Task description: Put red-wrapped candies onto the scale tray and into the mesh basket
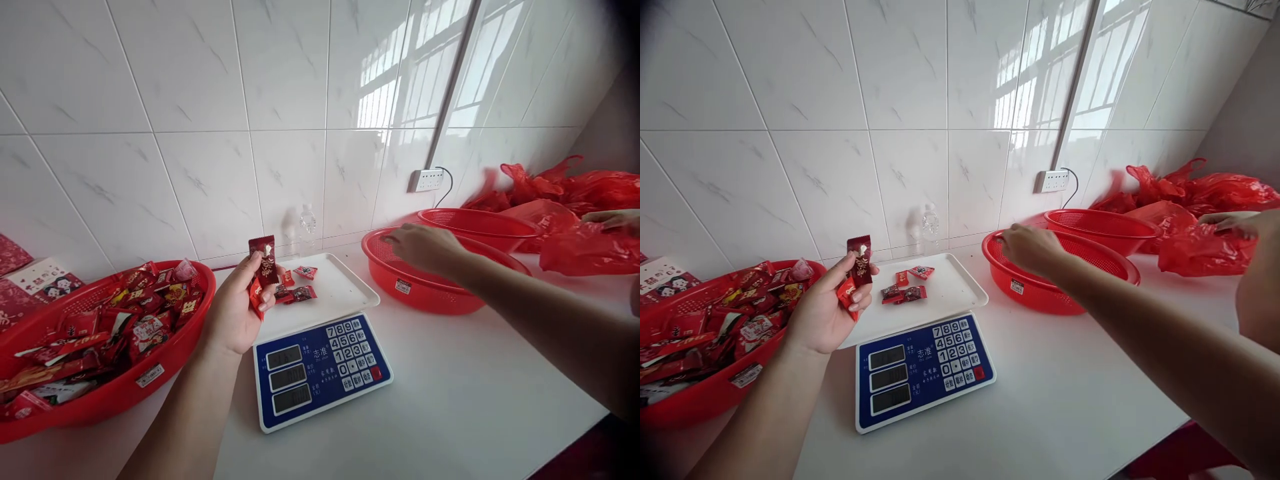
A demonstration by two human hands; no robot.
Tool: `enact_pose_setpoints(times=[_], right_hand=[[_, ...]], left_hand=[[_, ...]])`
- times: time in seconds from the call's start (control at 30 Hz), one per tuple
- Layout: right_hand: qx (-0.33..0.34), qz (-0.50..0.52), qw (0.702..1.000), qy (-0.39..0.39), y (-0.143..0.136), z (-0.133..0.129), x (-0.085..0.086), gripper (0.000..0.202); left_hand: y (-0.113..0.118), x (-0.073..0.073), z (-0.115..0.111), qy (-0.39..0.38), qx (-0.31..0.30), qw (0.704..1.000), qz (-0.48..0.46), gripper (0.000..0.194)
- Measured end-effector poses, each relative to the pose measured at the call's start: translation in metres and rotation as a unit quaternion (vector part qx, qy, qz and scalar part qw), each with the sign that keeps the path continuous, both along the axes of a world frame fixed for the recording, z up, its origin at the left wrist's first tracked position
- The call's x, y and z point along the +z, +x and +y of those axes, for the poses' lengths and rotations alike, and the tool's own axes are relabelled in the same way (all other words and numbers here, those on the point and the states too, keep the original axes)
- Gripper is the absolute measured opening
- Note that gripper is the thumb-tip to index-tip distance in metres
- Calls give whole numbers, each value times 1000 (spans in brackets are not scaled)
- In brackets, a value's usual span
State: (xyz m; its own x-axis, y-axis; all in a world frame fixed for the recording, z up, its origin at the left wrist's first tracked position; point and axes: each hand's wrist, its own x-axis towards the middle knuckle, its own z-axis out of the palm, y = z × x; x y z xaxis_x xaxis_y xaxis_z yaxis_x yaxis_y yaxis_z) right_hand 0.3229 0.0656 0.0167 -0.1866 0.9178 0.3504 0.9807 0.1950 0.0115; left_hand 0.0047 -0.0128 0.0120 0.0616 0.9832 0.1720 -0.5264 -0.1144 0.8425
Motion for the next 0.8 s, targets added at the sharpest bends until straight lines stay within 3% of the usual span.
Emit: enact_pose_setpoints(times=[0.1, 0.17, 0.33, 0.47, 0.63, 0.8], right_hand=[[-85, -25, 996, 5, 20, 2, 8, 43], [-76, -33, 997, -10, 15, 3, 9, 35], [65, -26, 996, -50, -52, 6, -4, 44], [177, 1, 976, -123, -114, 14, -18, 53], [173, -23, 973, -150, -154, 28, -30, 47], [150, -43, 979, -130, -156, 40, -40, 34]], left_hand=[[1, -2, 2, 3, -10, 1000, -3, 15], [3, -4, 5, 3, -18, 1000, -1, 16], [5, -9, 9, 2, -22, 1000, 6, 17], [5, -8, 8, -3, -16, 1000, 10, 16], [4, -5, 5, -4, -2, 1000, 11, 16], [3, -2, 2, -6, -5, 1000, 3, 16]])
